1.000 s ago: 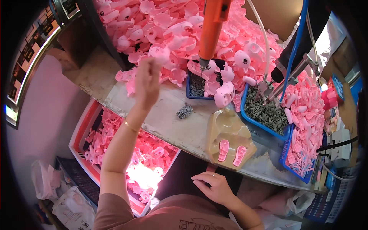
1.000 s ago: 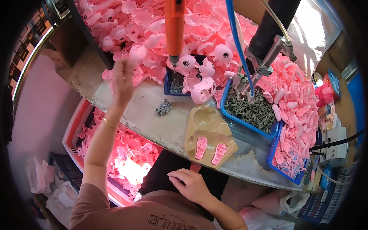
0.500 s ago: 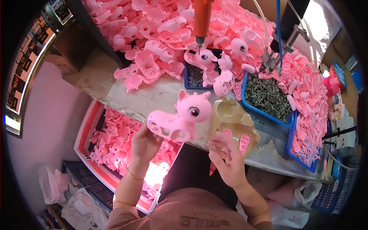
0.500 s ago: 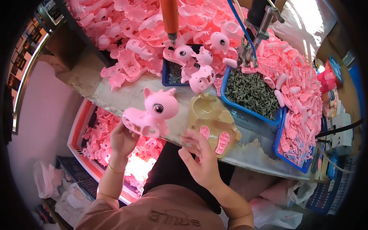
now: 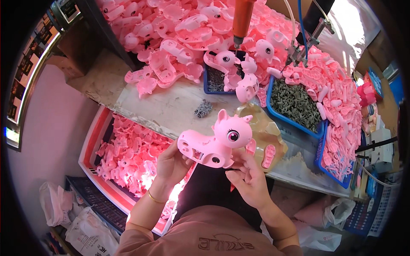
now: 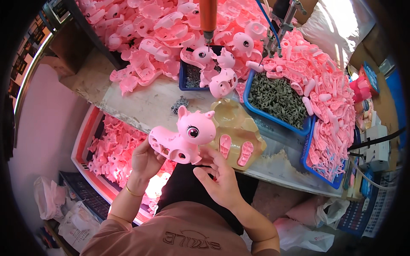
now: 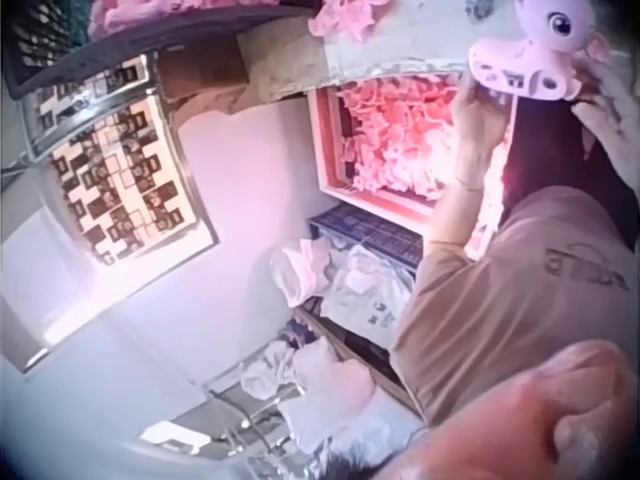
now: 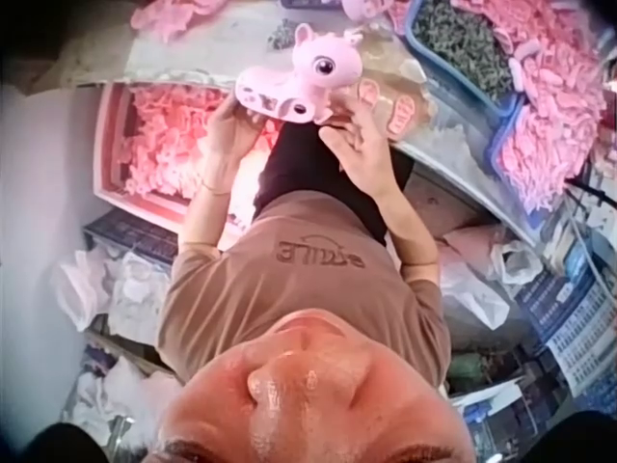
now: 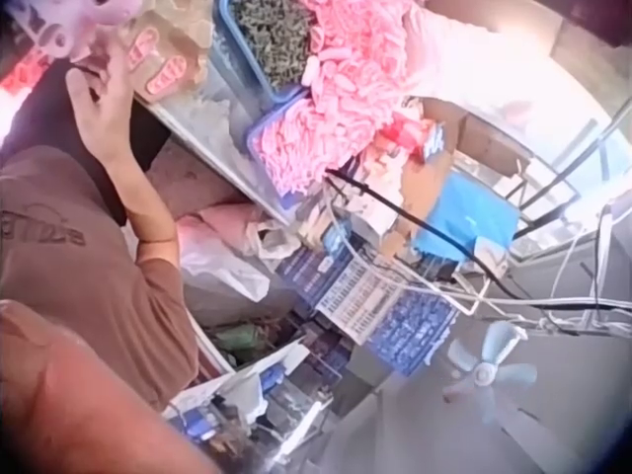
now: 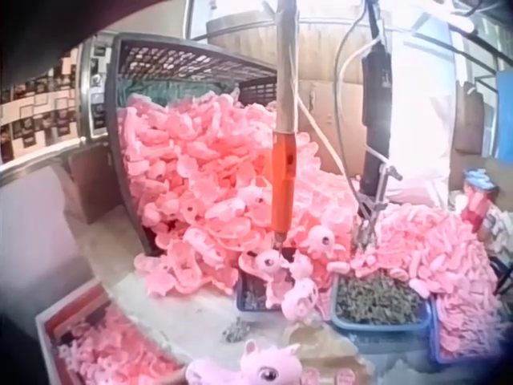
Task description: Assembling pink plastic toy horses using manual parts fitting and industrial assembly tools.
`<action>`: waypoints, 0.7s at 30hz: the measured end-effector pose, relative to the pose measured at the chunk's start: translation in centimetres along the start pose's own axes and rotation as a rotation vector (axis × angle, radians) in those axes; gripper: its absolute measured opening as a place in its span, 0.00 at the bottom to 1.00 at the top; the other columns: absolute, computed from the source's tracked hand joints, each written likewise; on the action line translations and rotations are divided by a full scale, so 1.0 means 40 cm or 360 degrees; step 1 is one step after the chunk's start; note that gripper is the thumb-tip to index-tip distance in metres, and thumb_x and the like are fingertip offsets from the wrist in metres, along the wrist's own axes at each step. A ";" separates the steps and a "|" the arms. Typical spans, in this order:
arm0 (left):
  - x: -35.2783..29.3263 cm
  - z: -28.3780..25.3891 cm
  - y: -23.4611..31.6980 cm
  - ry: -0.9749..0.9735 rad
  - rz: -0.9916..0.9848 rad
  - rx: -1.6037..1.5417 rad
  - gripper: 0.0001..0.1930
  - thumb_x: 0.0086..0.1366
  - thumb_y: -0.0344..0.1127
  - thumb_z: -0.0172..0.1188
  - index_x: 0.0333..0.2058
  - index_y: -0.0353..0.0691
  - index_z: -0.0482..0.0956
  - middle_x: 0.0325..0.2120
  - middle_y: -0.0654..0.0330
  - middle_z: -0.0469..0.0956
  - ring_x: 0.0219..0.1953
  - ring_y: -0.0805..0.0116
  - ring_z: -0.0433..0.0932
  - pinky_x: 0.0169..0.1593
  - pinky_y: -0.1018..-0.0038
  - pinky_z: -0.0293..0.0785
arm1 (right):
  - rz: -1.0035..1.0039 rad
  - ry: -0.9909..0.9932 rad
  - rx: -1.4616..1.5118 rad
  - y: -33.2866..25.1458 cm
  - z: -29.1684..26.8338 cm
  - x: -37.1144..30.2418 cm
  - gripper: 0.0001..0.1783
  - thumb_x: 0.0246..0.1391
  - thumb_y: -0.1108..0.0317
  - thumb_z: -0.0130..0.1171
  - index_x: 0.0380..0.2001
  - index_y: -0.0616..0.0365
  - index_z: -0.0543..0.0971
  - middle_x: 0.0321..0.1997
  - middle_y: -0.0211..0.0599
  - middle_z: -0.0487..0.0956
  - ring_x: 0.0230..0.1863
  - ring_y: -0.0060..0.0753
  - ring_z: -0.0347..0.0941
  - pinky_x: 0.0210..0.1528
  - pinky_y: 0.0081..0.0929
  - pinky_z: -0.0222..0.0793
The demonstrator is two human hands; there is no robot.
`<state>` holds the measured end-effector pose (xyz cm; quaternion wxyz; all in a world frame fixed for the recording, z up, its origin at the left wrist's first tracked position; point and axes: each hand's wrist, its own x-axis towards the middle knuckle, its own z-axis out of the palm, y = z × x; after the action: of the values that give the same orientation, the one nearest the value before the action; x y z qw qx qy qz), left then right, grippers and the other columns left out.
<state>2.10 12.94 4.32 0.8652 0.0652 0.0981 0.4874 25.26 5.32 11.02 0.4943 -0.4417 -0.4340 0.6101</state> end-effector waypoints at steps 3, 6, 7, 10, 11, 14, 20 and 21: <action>-0.001 0.004 -0.003 0.0023 -0.0001 0.0004 0.18 0.73 0.41 0.42 0.51 0.34 0.74 0.43 0.54 0.80 0.45 0.60 0.79 0.53 0.64 0.74 | 0.0018 -0.0005 -0.0001 -0.002 0.000 -0.001 0.29 0.59 0.77 0.57 0.62 0.65 0.61 0.56 0.38 0.71 0.55 0.28 0.71 0.57 0.26 0.68; -0.001 0.012 -0.008 0.0126 0.0014 0.0034 0.19 0.73 0.41 0.42 0.50 0.34 0.74 0.43 0.54 0.80 0.45 0.60 0.79 0.52 0.64 0.75 | 0.0017 -0.0007 0.0001 0.002 0.000 -0.005 0.28 0.59 0.76 0.58 0.61 0.65 0.62 0.54 0.38 0.72 0.53 0.28 0.72 0.55 0.26 0.70; -0.001 0.013 -0.010 0.0129 0.0010 0.0050 0.18 0.73 0.41 0.42 0.50 0.34 0.74 0.41 0.54 0.80 0.43 0.61 0.79 0.50 0.65 0.75 | 0.0008 -0.0003 0.0010 0.004 0.000 -0.006 0.28 0.59 0.75 0.58 0.61 0.64 0.63 0.53 0.37 0.73 0.52 0.27 0.73 0.52 0.25 0.71; 0.000 0.015 -0.009 0.0087 -0.0002 0.0044 0.18 0.73 0.41 0.42 0.48 0.35 0.75 0.38 0.56 0.81 0.39 0.64 0.79 0.43 0.69 0.75 | 0.0056 -0.0017 0.0013 0.000 0.002 -0.007 0.28 0.60 0.76 0.57 0.61 0.66 0.61 0.54 0.39 0.73 0.54 0.31 0.73 0.57 0.28 0.69; 0.001 0.015 -0.009 0.0040 -0.0016 0.0020 0.17 0.73 0.41 0.42 0.47 0.36 0.75 0.36 0.57 0.81 0.36 0.65 0.78 0.40 0.72 0.75 | 0.0059 -0.0016 0.0014 0.000 0.001 -0.007 0.28 0.60 0.76 0.57 0.61 0.66 0.61 0.54 0.39 0.73 0.54 0.31 0.73 0.57 0.28 0.69; -0.001 0.037 -0.017 0.0255 0.0027 0.0087 0.17 0.73 0.41 0.42 0.46 0.37 0.75 0.35 0.58 0.80 0.33 0.68 0.76 0.35 0.75 0.72 | 0.0053 -0.0033 -0.0016 0.001 0.000 -0.008 0.28 0.60 0.76 0.57 0.61 0.66 0.61 0.54 0.39 0.73 0.54 0.31 0.73 0.58 0.28 0.69; -0.010 0.060 -0.045 0.0476 -0.0046 0.0183 0.17 0.73 0.41 0.43 0.46 0.36 0.75 0.33 0.59 0.79 0.32 0.69 0.75 0.34 0.74 0.71 | -0.0067 0.0095 -0.0012 0.006 0.009 -0.014 0.27 0.59 0.71 0.60 0.59 0.65 0.64 0.53 0.38 0.73 0.51 0.26 0.73 0.54 0.25 0.70; -0.018 0.069 -0.055 0.0478 -0.0057 0.0178 0.17 0.73 0.41 0.43 0.46 0.36 0.75 0.33 0.59 0.79 0.32 0.69 0.75 0.34 0.74 0.71 | -0.0101 0.0122 0.0040 0.003 0.014 -0.017 0.26 0.59 0.71 0.61 0.58 0.65 0.65 0.52 0.38 0.73 0.50 0.25 0.73 0.53 0.24 0.69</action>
<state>4.19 11.14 6.63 0.8444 0.0381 0.2545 0.4698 24.79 4.60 11.12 0.5352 -0.4445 -0.4208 0.5821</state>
